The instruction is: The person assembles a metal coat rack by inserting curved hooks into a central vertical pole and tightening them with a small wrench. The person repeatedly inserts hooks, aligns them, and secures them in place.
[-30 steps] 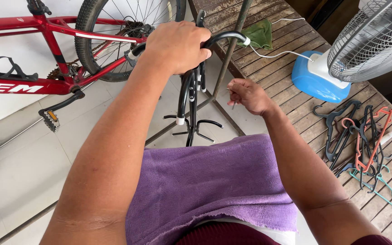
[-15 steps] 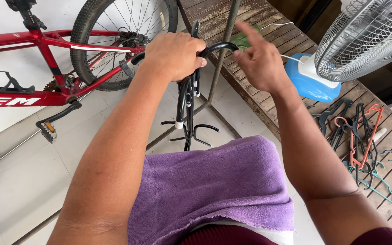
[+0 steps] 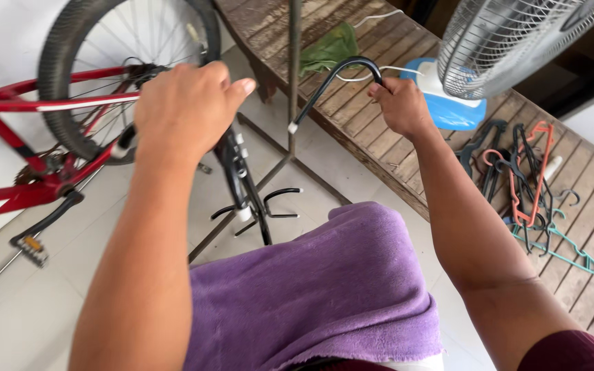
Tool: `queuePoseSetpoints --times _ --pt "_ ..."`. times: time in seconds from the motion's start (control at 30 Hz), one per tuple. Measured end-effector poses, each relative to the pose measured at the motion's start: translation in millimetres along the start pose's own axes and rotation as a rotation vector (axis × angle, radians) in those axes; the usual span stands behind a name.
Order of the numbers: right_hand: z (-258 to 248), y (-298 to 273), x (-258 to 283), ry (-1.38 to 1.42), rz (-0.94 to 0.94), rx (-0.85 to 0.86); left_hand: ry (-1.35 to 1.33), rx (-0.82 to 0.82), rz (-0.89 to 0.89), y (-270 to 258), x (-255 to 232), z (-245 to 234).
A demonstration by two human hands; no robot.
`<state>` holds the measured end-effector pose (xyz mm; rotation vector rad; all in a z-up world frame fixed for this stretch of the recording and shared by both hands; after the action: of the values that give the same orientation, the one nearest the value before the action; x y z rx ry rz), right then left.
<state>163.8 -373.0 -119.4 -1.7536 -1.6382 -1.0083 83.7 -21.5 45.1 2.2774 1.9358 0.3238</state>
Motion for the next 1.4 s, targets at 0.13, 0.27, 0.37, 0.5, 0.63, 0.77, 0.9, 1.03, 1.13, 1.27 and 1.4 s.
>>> queuePoseSetpoints --times 0.13,0.27,0.37,0.5,0.63,0.77,0.9,1.03,1.13,1.27,1.4 --pt "6.2 29.6 -138.0 0.082 0.246 -0.056 0.072 0.067 -0.025 -5.3 1.6 0.8" --pt "24.4 41.2 -262.6 0.032 0.585 -0.033 0.123 0.084 -0.035 -5.8 -1.9 -5.2" --pt "34.3 51.4 -313.2 -0.221 0.628 0.156 0.155 0.16 -0.07 -6.0 0.7 2.7" --pt "17.3 39.1 -356.6 -0.213 0.802 -0.009 0.176 0.038 0.007 -8.5 -5.1 -3.1" --pt "11.3 28.7 -355.4 -0.149 0.744 -0.033 0.186 0.073 -0.022 -8.0 0.1 3.4" --pt "-4.4 -6.1 -339.9 0.34 0.784 -0.183 0.087 -0.241 0.044 -12.4 -6.0 -27.2" --pt "18.0 -37.2 -246.0 0.931 0.547 0.012 -0.139 -0.565 0.161 -46.5 -4.9 -75.3" --pt "54.4 -94.5 -117.1 1.19 0.454 0.284 -0.486 -0.675 0.075 -131.9 -0.4 -114.8" --pt "70.3 -136.9 -29.0 1.337 0.383 0.432 -0.661 -0.59 0.216 -193.1 -61.2 -107.8" --pt "89.7 -179.2 49.0 1.579 0.285 0.639 -0.744 -0.637 0.265 -202.5 -120.7 -35.2" --pt "112.4 -199.5 63.6 1.689 0.255 0.7 -1.323 -0.388 -0.277 -162.5 -70.2 111.7"
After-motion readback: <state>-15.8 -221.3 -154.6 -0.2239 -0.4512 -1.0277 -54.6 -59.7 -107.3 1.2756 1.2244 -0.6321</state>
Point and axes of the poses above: each hand's wrist, its own y-axis towards the middle knuckle, its own z-axis out of the palm, x = y × z, the point moved 10 cm from there along y, towards the middle knuckle, and after that the axes turned 11 degrees about y, right-handed, at the moved point
